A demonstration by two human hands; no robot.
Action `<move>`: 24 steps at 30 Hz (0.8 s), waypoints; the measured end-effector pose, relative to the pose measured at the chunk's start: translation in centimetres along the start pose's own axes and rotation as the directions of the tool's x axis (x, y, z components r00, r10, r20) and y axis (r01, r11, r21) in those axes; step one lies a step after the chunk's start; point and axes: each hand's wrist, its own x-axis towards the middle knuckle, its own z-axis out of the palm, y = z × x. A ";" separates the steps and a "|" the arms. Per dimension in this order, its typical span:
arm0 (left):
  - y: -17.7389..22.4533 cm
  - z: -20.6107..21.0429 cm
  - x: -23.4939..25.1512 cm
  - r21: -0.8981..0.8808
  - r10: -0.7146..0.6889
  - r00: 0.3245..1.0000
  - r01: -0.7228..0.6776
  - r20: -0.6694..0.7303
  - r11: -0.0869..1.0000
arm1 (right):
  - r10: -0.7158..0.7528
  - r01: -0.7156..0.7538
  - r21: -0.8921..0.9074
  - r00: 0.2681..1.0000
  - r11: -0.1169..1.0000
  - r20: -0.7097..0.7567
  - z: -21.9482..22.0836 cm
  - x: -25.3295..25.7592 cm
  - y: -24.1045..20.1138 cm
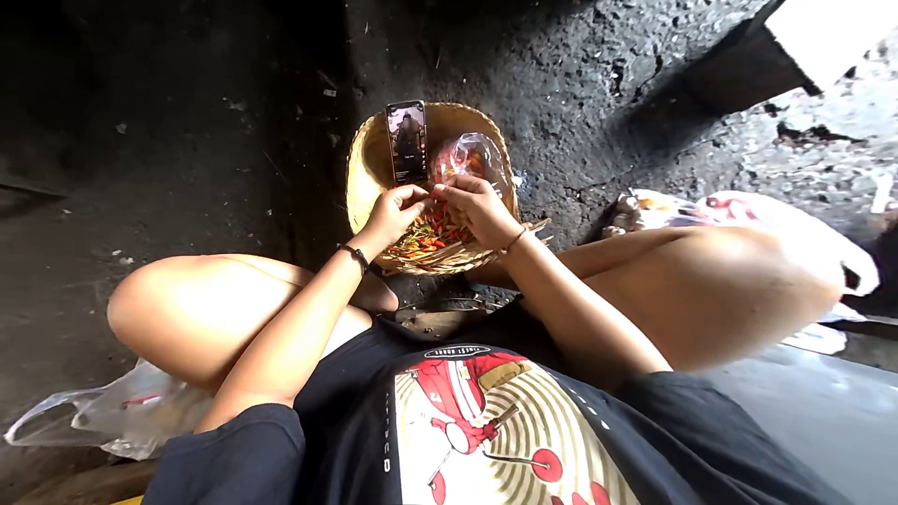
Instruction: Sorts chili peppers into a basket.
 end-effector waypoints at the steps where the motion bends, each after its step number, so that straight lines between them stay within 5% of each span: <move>1: 0.2 0.0 0.0 -0.024 0.034 0.999 -0.034 -0.011 0.999 | 0.050 -0.056 0.131 0.998 0.990 0.045 0.0 -0.1 -0.1; 4: 0.9 -0.1 0.0 -0.085 0.043 0.999 -0.045 -0.014 0.995 | 0.125 -0.151 0.334 0.987 0.930 0.099 -0.3 -0.1 -0.8; 6: 1.2 -0.4 0.3 -0.072 0.004 1.000 -0.004 -0.002 0.997 | 0.110 -0.099 0.382 0.994 0.919 -0.007 -1.5 0.2 -2.3; 11: 0.6 -1.5 0.2 0.433 -0.272 0.959 0.212 0.080 0.876 | 0.197 0.039 0.526 0.902 0.850 -0.384 -5.9 1.7 -3.9; 16: 0.6 -1.0 0.0 0.567 -0.353 0.933 0.257 0.065 0.783 | 0.248 0.039 0.512 0.841 0.858 -0.480 -6.8 2.9 -2.3; 19: 0.4 -1.4 0.1 0.593 -0.350 0.936 0.263 0.033 0.761 | 0.133 0.022 0.317 0.878 0.948 -0.459 -7.0 3.1 -2.3; 21: 0.3 -1.8 0.1 0.600 -0.361 0.932 0.288 0.002 0.746 | -0.097 0.098 -0.020 0.905 0.995 -0.414 -6.5 2.7 -2.7; 24: 0.5 -1.9 0.3 0.601 -0.390 0.921 0.325 -0.024 0.730 | -0.402 0.291 -0.377 0.878 0.879 -0.261 -4.1 2.1 -2.8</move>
